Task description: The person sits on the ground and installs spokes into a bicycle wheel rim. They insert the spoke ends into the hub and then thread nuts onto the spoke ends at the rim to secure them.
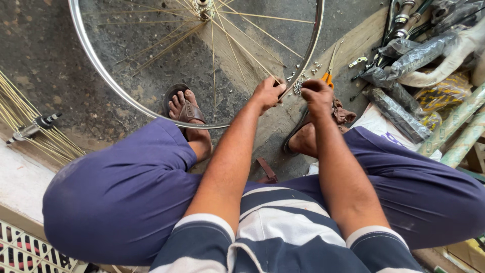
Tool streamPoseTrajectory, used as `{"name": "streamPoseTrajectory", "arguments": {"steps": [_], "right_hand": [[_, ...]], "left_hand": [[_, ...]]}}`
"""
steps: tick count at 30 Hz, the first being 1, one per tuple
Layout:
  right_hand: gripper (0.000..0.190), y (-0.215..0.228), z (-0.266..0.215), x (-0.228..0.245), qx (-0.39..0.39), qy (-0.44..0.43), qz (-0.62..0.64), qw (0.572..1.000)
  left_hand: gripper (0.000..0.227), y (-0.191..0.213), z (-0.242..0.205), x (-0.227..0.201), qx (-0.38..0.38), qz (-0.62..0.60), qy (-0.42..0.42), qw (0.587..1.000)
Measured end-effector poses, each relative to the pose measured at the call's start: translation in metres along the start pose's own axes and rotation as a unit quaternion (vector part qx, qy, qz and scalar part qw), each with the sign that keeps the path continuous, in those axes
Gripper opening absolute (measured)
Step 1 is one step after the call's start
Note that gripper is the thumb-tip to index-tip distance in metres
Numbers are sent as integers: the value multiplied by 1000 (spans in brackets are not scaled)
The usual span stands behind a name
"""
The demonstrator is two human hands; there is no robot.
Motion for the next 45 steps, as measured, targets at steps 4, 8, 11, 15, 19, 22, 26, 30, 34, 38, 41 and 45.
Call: {"name": "streamPoseTrajectory", "arguments": {"steps": [4, 8, 11, 15, 19, 22, 26, 30, 34, 38, 41, 45], "right_hand": [[26, 46, 29, -39, -133, -15, -55, 990], [37, 44, 39, -44, -99, 27, -265, 959], [52, 21, 33, -32, -49, 31, -379, 924], [74, -15, 28, -17, -24, 48, -464, 884], [59, -30, 28, -25, -14, -2, -461, 887], [48, -36, 27, -31, -12, 56, -471, 880], [56, -54, 20, -22, 4, 217, -611, 761], [83, -65, 0, -10, 81, 280, -589, 754], [57, -52, -1, -20, 56, 285, -550, 783], [44, -41, 4, -31, 51, 285, -506, 812], [38, -41, 11, -28, 41, 297, -502, 811], [4, -30, 27, -43, -21, 181, -419, 890]], "left_hand": [[37, 0, 4, -1, -51, 108, 12, 993], [34, -1, 11, 10, 4, -4, -9, 1000], [38, 0, 11, 9, -39, 142, 27, 989], [34, -2, 6, 0, -4, 0, -43, 999], [30, 2, 2, 0, -29, 86, 7, 996], [32, 1, 10, 4, -52, 102, -4, 993], [26, -2, 17, 14, 1, -59, -72, 996], [34, 1, 15, 13, -71, 166, 60, 982], [28, -1, 9, 0, -7, -49, -48, 998], [32, -4, 6, 4, -52, 59, 43, 996], [33, -3, 10, 1, -51, 4, -25, 998], [30, -3, 11, 7, 10, -115, -44, 992]]}}
Point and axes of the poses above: each hand's wrist, its own z-axis towards the middle knuckle, its own y-axis out of the back of the hand, x = y × z, the point moved 5 cm from there along z, towards the middle knuckle, and after that the axes turned 1 degree about z, right-handed, at the moved point
